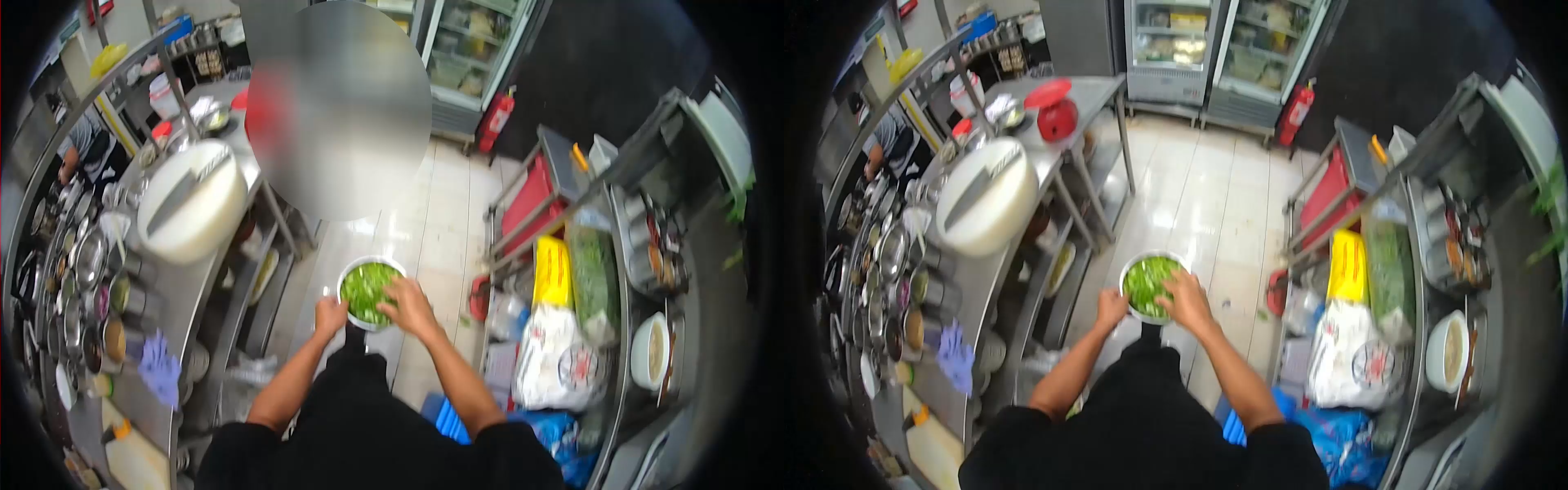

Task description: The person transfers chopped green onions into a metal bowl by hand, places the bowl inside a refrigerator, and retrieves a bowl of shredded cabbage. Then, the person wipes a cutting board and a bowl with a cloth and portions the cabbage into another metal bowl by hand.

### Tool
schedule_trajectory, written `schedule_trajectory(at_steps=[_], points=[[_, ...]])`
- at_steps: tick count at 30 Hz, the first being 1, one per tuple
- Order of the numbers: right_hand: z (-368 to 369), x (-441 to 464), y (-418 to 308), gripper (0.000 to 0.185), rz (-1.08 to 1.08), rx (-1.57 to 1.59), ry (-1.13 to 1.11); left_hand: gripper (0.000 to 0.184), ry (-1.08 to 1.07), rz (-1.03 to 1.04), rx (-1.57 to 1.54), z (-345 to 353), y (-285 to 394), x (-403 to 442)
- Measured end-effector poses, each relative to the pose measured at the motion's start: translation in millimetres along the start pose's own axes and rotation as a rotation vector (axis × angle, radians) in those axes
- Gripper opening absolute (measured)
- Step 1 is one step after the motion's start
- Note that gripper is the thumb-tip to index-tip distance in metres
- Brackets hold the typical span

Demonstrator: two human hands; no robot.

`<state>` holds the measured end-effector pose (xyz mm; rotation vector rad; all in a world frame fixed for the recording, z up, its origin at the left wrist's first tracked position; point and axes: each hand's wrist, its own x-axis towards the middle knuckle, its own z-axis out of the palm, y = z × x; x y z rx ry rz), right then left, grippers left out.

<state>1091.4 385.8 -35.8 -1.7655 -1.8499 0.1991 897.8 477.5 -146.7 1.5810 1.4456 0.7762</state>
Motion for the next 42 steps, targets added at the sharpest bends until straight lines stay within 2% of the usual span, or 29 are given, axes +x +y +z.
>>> schedule_trajectory(at_steps=[2,3,5,6,8,9,11,13,15,16,18,20,21,23,24,25,27,29,30,31,32,33,34,36,37,38,39,40,42], points=[[-32.4,47.1,7.1,0.040,0.265,0.330,-0.058,0.025,-0.055,-0.020,-0.015,16.6,10.7,40.3],[-56.3,72.7,8.5,0.040,0.261,0.314,-0.060,0.024,-0.097,-0.048,-0.017,25.3,13.8,54.0],[-95.1,119.1,25.2,0.037,0.513,0.801,-0.115,0.025,-0.119,-0.096,-0.067,52.5,6.1,97.2],[-103.6,133.9,46.9,0.037,0.507,0.799,-0.120,0.025,-0.140,-0.137,-0.094,60.3,4.9,122.3],[-110.9,155.6,89.5,0.032,0.193,1.415,-0.032,0.025,-0.124,-0.065,-0.053,57.7,41.1,165.0],[-101.1,176.9,102.5,0.032,0.195,1.418,-0.031,0.025,-0.117,0.004,-0.013,57.6,56.7,180.9],[-69.7,219.1,123.8,0.032,0.190,0.583,-0.234,0.025,-0.178,-0.075,-0.076,77.9,48.2,219.7],[-57.3,244.8,138.9,0.033,-0.101,-0.534,-0.035,0.023,-0.147,-0.051,-0.074,82.4,78.8,268.4],[-67.5,284.7,163.6,0.036,0.327,0.677,0.168,0.022,-0.167,-0.092,-0.153,80.6,107.7,305.2],[-96.5,303.7,167.5,0.039,0.294,0.524,0.240,0.022,-0.131,-0.057,-0.118,78.1,126.6,322.3],[-136.3,323.4,205.4,0.038,0.332,0.645,0.220,0.022,-0.071,-0.018,-0.085,68.9,176.0,350.4],[-183.5,337.7,239.5,0.037,0.512,0.988,-0.024,0.022,-0.051,-0.035,-0.141,89.5,152.3,407.0],[-172.3,344.5,279.7,0.041,0.573,1.011,0.006,0.021,-0.052,-0.049,-0.193,97.4,145.0,432.1],[-53.5,338.5,450.0,0.049,0.704,0.649,0.045,0.018,-0.034,-0.084,-0.141,78.6,202.7,454.3],[34.6,318.3,551.3,0.053,0.686,0.296,-0.161,0.017,0.012,-0.101,-0.202,67.9,223.0,464.9],[130.4,283.2,665.1,0.057,0.309,0.070,-0.620,0.016,0.038,-0.104,-0.261,65.6,244.1,483.8],[151.8,244.3,659.6,0.070,0.494,-0.894,-0.886,0.015,0.095,-0.074,-0.276,59.7,260.8,522.8],[117.7,287.1,621.5,0.067,0.732,-0.280,-0.686,0.013,0.186,0.072,-0.302,53.4,247.3,569.6],[96.7,311.5,595.5,0.066,0.831,0.009,-0.577,0.012,0.212,0.004,-0.310,47.4,270.4,581.6],[97.5,322.2,607.7,0.065,0.781,-0.026,-0.641,0.012,0.246,-0.066,-0.326,46.1,292.0,586.5],[98.5,332.8,620.2,0.063,0.728,-0.060,-0.702,0.013,0.233,-0.043,-0.347,48.2,287.9,608.0],[101.1,358.0,640.9,0.061,0.572,-0.134,-0.818,0.015,0.228,-0.011,-0.373,44.5,275.7,632.9],[96.4,385.7,646.6,0.061,0.588,-0.136,-0.796,0.016,0.225,-0.009,-0.423,47.2,244.0,666.0],[89.2,430.3,648.5,0.060,1.144,0.112,-0.482,0.016,0.219,0.002,-0.424,61.6,254.0,702.9],[75.5,455.6,652.5,0.060,1.158,0.119,-0.473,0.017,0.228,-0.006,-0.425,68.8,262.4,716.5],[61.1,470.7,650.9,0.059,1.129,0.137,-0.474,0.016,0.209,-0.017,-0.387,75.9,301.6,711.9],[57.8,480.1,649.6,0.058,1.104,0.157,-0.480,0.016,0.191,-0.025,-0.375,80.9,295.0,727.7],[62.0,490.8,657.1,0.052,0.935,0.009,-0.548,0.016,0.158,-0.029,-0.320,93.5,287.4,750.7],[53.8,499.8,669.9,0.052,0.945,-0.083,-0.537,0.014,0.124,-0.044,-0.305,123.2,286.5,781.1]])
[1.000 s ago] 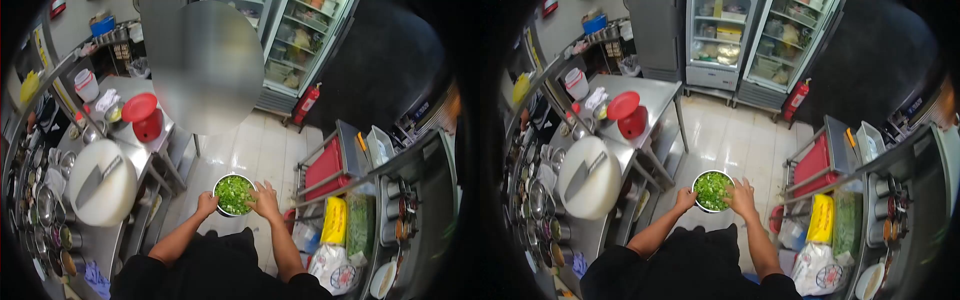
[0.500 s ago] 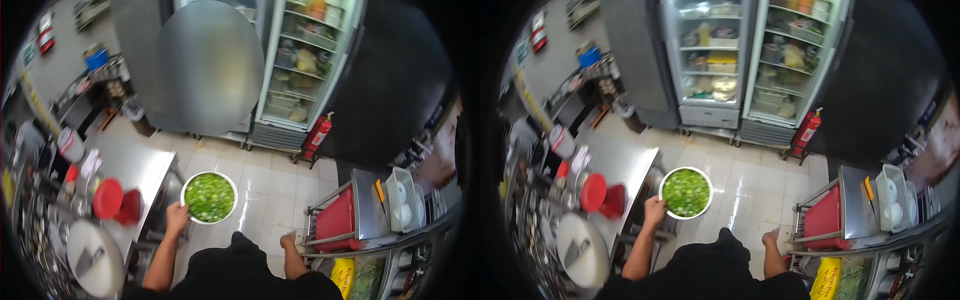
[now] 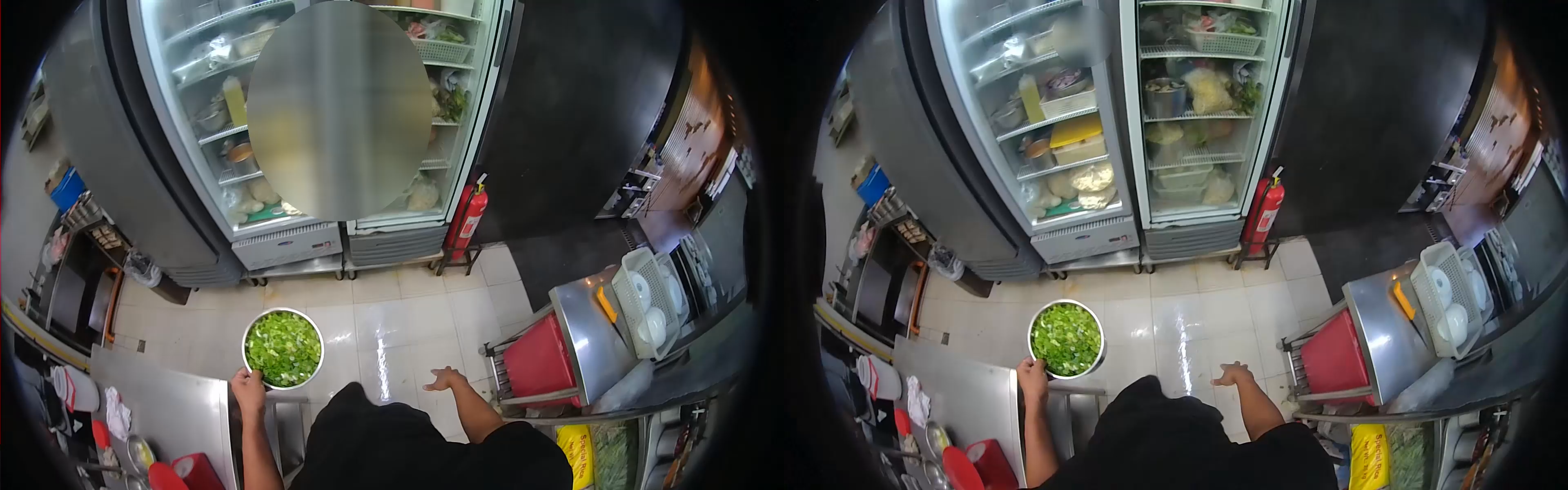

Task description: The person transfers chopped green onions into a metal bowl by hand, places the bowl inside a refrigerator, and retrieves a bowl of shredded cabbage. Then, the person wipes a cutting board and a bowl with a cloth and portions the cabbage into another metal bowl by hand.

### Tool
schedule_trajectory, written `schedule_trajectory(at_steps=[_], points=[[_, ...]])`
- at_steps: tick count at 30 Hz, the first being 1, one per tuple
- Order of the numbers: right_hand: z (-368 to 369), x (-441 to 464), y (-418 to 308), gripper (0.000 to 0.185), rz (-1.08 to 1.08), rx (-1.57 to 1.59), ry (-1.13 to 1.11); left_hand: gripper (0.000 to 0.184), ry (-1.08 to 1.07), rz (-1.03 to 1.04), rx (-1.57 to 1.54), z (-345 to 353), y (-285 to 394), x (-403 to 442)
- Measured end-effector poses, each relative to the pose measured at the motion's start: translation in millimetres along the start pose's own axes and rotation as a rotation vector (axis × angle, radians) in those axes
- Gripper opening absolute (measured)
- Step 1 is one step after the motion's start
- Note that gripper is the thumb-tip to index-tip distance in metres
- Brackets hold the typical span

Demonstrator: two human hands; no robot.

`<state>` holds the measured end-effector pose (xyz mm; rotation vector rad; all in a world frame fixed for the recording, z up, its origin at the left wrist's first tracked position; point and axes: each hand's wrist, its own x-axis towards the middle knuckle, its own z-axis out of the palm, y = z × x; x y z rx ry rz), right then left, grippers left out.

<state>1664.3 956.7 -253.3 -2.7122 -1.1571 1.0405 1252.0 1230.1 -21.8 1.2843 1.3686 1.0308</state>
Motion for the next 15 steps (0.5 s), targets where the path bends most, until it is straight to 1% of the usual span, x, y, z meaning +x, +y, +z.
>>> schedule_trajectory(at_steps=[1,3,4,6,7,8,9,10,11,12,13,14,15], points=[[-10.6,7.2,-0.7,0.053,0.018,-0.061,0.040,0.014,-0.011,0.000,-0.009,17.0,-4.2,12.3],[-57.0,63.6,4.8,0.067,-0.038,-0.350,-0.294,0.013,-0.044,-0.003,0.042,41.1,-25.1,34.2],[-59.4,62.5,17.3,0.066,0.109,0.379,0.167,0.012,-0.078,-0.020,0.057,53.5,-29.5,45.8],[-78.6,90.4,18.8,0.054,0.019,0.090,0.557,0.012,-0.129,-0.049,0.056,81.3,-29.1,59.0],[-99.7,104.5,17.8,0.053,0.019,0.084,0.673,0.012,-0.152,-0.081,0.055,94.4,-26.1,63.4],[-134.1,124.2,19.4,0.052,0.014,0.074,0.791,0.012,-0.171,-0.056,0.091,106.4,-31.0,71.2],[-186.5,144.5,25.4,0.056,0.048,0.201,0.520,0.012,-0.189,-0.055,0.097,115.9,-34.7,77.0],[-241.8,162.8,30.9,0.062,0.072,0.323,0.251,0.012,-0.195,-0.025,0.167,126.8,-38.3,82.0],[-281.0,179.5,33.7,0.062,0.090,0.383,0.309,0.012,-0.195,0.005,0.234,140.4,-42.5,86.0],[-305.6,199.8,35.0,0.061,-0.032,0.419,0.547,0.013,-0.192,-0.057,0.177,154.0,-44.2,87.0],[-327.5,224.0,39.8,0.060,-0.161,0.416,0.776,0.013,-0.185,-0.060,0.173,166.7,-39.9,85.2],[-348.0,250.5,40.9,0.058,-0.440,0.379,1.178,0.013,-0.171,-0.068,0.193,177.7,-33.9,81.3],[-378.5,288.1,54.2,0.059,-0.466,0.566,1.016,0.014,-0.152,-0.078,0.217,189.6,-30.6,78.2]])
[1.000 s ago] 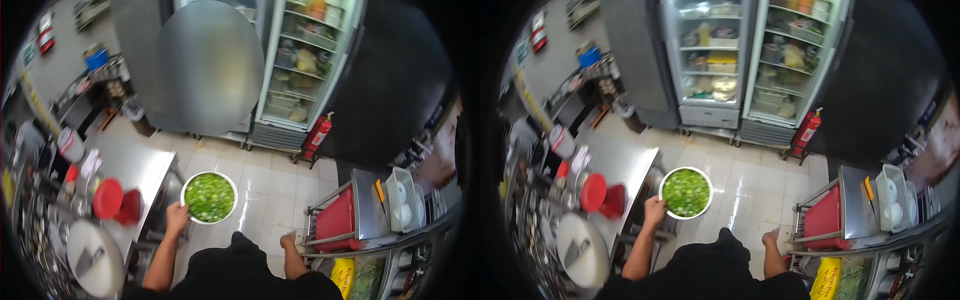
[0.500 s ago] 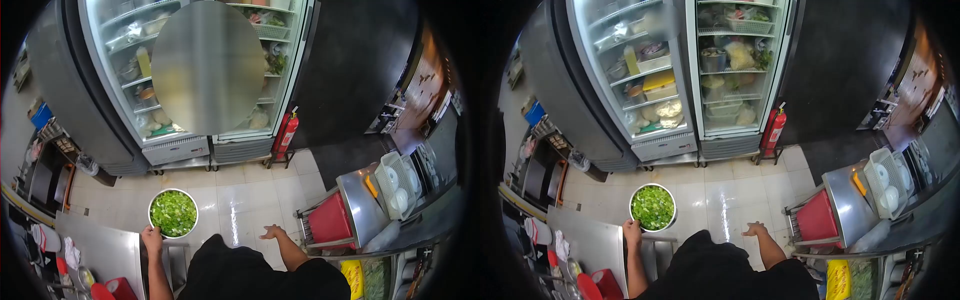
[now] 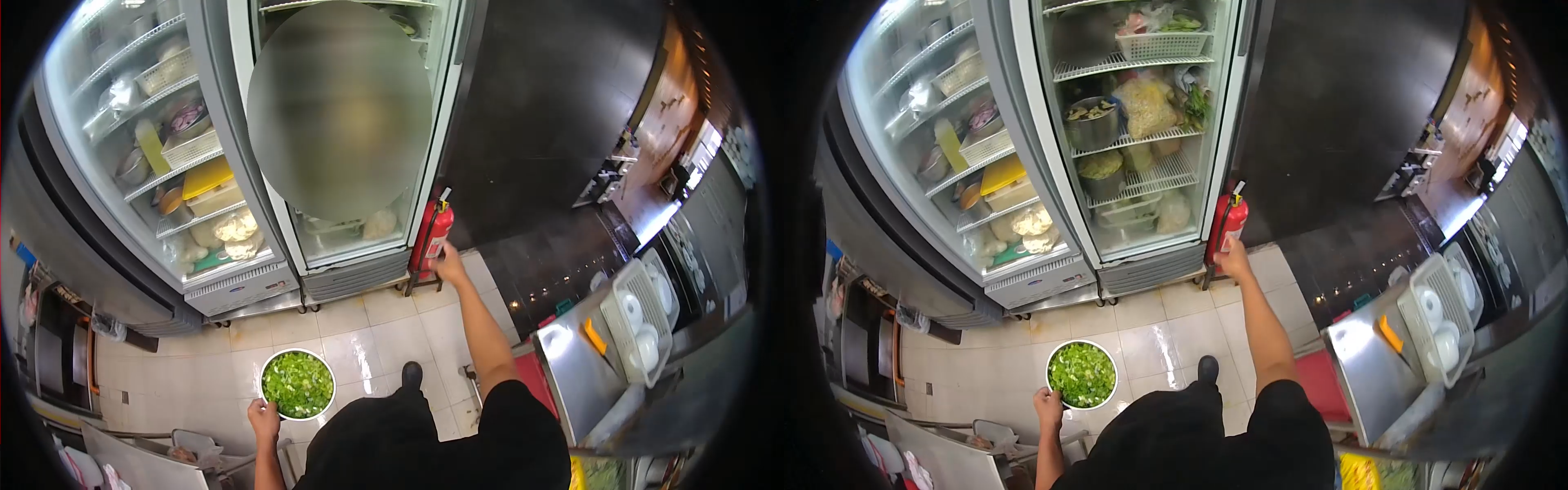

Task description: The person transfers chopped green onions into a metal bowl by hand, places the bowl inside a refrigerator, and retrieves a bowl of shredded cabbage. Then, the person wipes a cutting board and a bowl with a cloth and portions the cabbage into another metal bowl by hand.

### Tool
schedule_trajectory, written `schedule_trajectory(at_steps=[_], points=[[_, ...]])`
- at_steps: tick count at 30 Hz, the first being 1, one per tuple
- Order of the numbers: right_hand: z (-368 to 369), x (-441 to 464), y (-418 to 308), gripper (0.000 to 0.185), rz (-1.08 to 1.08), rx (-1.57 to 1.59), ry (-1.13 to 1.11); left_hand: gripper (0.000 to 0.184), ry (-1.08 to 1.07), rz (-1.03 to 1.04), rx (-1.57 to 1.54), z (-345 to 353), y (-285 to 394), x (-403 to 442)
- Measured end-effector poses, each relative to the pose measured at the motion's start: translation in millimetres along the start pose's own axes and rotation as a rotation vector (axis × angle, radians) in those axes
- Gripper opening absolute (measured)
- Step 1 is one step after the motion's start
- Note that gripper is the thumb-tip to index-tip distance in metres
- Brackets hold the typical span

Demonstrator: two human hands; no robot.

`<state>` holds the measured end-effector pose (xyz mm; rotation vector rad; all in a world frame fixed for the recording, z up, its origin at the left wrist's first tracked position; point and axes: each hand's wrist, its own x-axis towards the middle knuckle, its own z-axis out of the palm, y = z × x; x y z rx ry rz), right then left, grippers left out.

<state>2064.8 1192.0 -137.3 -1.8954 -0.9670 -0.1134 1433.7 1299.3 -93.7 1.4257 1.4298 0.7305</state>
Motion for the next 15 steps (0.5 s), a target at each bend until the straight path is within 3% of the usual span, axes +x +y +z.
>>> schedule_trajectory(at_steps=[1,2,4,5,7,8,10,13,15], points=[[-5.8,37.3,-9.1,0.054,0.377,0.113,-0.058,0.014,0.022,-0.006,-0.002,15.1,-0.1,0.7],[-15.3,76.8,-19.6,0.053,0.502,0.213,-0.117,0.013,0.049,-0.002,-0.002,29.2,-2.9,-0.9],[-1.9,150.6,28.3,0.059,0.330,0.266,-0.034,0.013,0.113,-0.002,0.007,54.7,-5.8,-14.2],[-5.6,178.5,27.3,0.064,0.290,0.230,-0.007,0.012,0.145,-0.127,-0.085,71.3,8.0,-27.7],[-4.0,234.7,32.8,0.074,0.281,0.326,0.046,0.011,0.212,-0.140,-0.116,100.6,8.7,-50.2],[-16.2,253.2,12.2,0.081,0.378,0.392,0.025,0.010,0.253,-0.132,-0.154,116.2,10.9,-57.0],[-6.4,287.9,11.9,0.073,0.224,0.455,0.198,0.008,0.261,-0.183,-0.233,135.8,32.3,-75.7],[-24.6,313.0,-3.0,0.064,0.257,0.481,0.016,0.008,0.376,-0.217,-0.287,174.0,42.1,-105.5],[-27.7,319.3,-3.2,0.062,0.211,0.504,0.014,0.008,0.389,-0.171,-0.249,189.1,26.1,-112.5]])
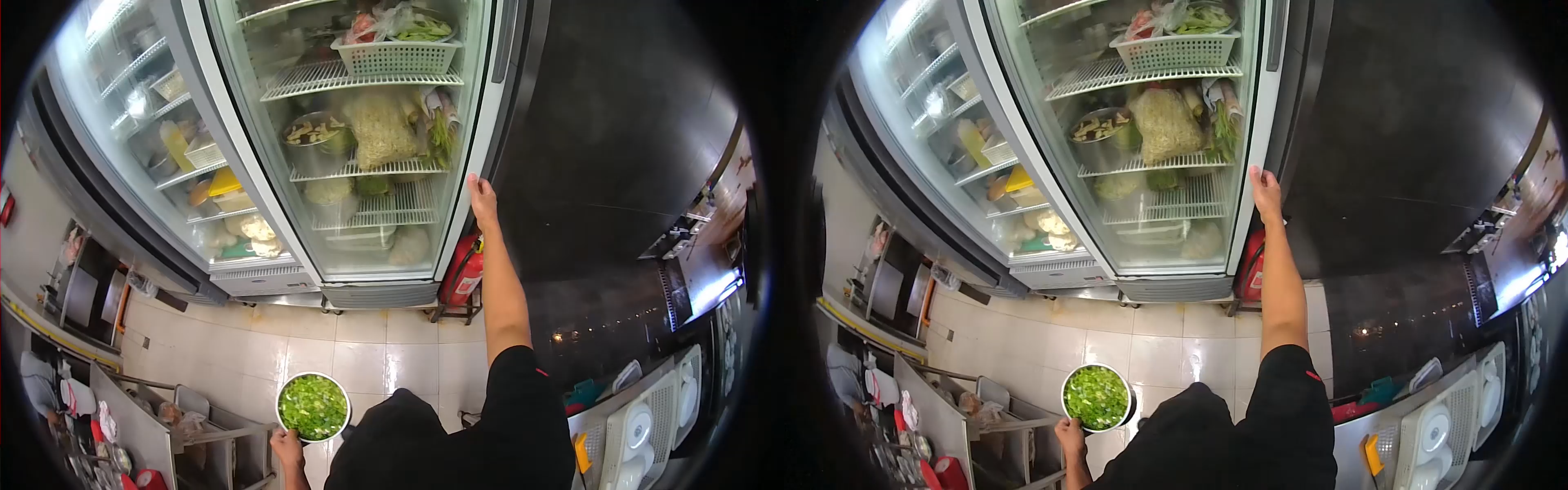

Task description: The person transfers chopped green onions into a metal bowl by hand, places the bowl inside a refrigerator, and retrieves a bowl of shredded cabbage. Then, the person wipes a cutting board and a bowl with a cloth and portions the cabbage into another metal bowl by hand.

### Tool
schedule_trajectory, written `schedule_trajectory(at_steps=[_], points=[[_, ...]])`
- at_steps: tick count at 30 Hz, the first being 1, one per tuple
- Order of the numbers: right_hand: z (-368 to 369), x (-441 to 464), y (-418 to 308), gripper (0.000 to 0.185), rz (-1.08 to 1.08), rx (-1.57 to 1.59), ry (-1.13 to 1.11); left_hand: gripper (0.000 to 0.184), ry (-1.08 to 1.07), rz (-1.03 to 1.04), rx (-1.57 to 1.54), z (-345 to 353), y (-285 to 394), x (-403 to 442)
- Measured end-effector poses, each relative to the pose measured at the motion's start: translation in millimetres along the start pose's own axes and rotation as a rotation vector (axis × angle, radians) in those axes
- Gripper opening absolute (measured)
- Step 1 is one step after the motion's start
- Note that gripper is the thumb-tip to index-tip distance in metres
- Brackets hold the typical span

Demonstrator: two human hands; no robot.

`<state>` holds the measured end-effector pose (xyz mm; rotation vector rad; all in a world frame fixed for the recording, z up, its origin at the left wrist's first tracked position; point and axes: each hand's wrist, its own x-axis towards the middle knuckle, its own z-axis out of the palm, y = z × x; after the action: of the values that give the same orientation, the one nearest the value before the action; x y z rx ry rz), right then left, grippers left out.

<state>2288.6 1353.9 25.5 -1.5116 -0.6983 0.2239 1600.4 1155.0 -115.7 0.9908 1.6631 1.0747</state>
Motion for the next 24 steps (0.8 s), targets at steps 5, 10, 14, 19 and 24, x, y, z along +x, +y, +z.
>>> schedule_trajectory(at_steps=[5,10,14,19,24], points=[[2.0,4.2,4.9,0.060,0.001,0.040,-0.053,0.007,-0.089,0.004,0.171,16.0,2.4,-15.5],[-9.0,-30.3,2.6,0.069,0.005,-0.013,-0.017,0.013,-0.277,0.092,0.306,40.6,-17.3,-8.8],[-18.3,-91.5,-10.9,0.062,-0.047,0.035,0.111,0.019,-0.466,0.103,0.331,71.6,-44.1,-11.0],[-17.3,-196.1,-35.6,0.052,-0.078,0.007,0.223,0.022,-0.608,0.301,0.418,95.6,-15.5,-49.4],[-1.3,-315.3,-71.4,0.046,-0.140,-0.097,0.290,0.025,-0.728,0.370,0.447,97.0,-14.5,-75.3]])
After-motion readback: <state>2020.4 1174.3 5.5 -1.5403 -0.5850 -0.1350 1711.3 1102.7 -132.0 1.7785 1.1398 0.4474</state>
